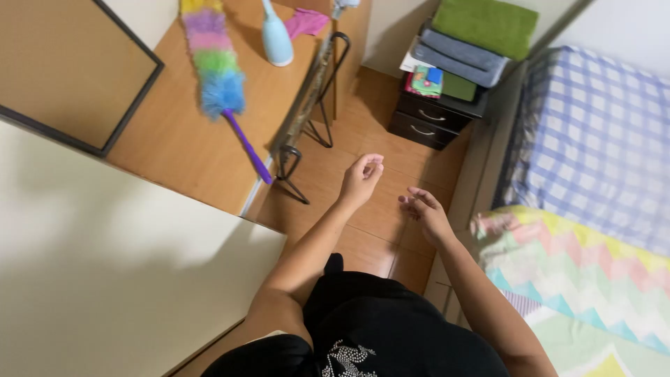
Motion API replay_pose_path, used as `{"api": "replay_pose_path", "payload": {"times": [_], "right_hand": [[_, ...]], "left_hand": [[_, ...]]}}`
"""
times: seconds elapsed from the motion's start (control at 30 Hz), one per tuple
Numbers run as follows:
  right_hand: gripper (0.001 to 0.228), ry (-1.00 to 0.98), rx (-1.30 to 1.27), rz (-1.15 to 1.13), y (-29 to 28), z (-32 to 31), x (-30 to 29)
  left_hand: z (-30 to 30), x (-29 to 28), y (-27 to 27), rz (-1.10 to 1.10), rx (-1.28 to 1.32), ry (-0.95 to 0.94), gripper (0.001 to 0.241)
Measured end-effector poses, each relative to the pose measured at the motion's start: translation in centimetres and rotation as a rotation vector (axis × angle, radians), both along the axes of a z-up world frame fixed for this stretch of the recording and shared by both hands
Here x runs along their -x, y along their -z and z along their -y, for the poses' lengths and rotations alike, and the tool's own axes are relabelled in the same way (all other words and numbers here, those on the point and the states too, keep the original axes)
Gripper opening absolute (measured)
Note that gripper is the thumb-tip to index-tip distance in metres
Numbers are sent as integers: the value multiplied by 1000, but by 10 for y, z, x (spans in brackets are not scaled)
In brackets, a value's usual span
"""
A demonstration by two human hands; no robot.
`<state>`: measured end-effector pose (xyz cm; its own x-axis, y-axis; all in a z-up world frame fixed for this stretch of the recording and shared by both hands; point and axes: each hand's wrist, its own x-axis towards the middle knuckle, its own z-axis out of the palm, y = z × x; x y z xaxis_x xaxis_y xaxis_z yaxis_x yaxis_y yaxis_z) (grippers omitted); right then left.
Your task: The person dusts a wooden cabinet and wall with a rainbow duster, then wipes the cabinet with a pink cloth. They spray the cabinet with a blue spray bottle and wipe it again. The person then takes several folded clothes and linens from the cabinet and places them on the bed.
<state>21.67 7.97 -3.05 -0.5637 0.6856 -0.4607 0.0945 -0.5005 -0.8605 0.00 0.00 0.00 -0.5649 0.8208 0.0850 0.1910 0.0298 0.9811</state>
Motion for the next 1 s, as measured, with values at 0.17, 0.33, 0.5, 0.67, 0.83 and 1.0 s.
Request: {"api": "replay_pose_path", "payload": {"times": [0.17, 0.33, 0.5, 0.67, 0.83, 1.0], "right_hand": [[40, -156, -40, 42, -2, -7, 81], [41, -223, -34, 52, -2, -18, 131], [40, -287, -15, -4, 5, -50, 188], [36, -408, 15, -100, 36, -94, 258], [36, -520, 18, -149, 34, -145, 334], [42, -615, -65, -194, 23, -200, 400]], "left_hand": [[-6, 78, -5, 11, -94, -95, 23], [-7, 127, 18, -6, -59, -176, 23], [17, 177, 25, 18, 298, -469, 25], [51, 251, 84, -479, 415, -1026, 49], [45, 307, 156, -351, 712, -1127, 42], [39, 304, 161, -63, 606, -942, 34]]}}
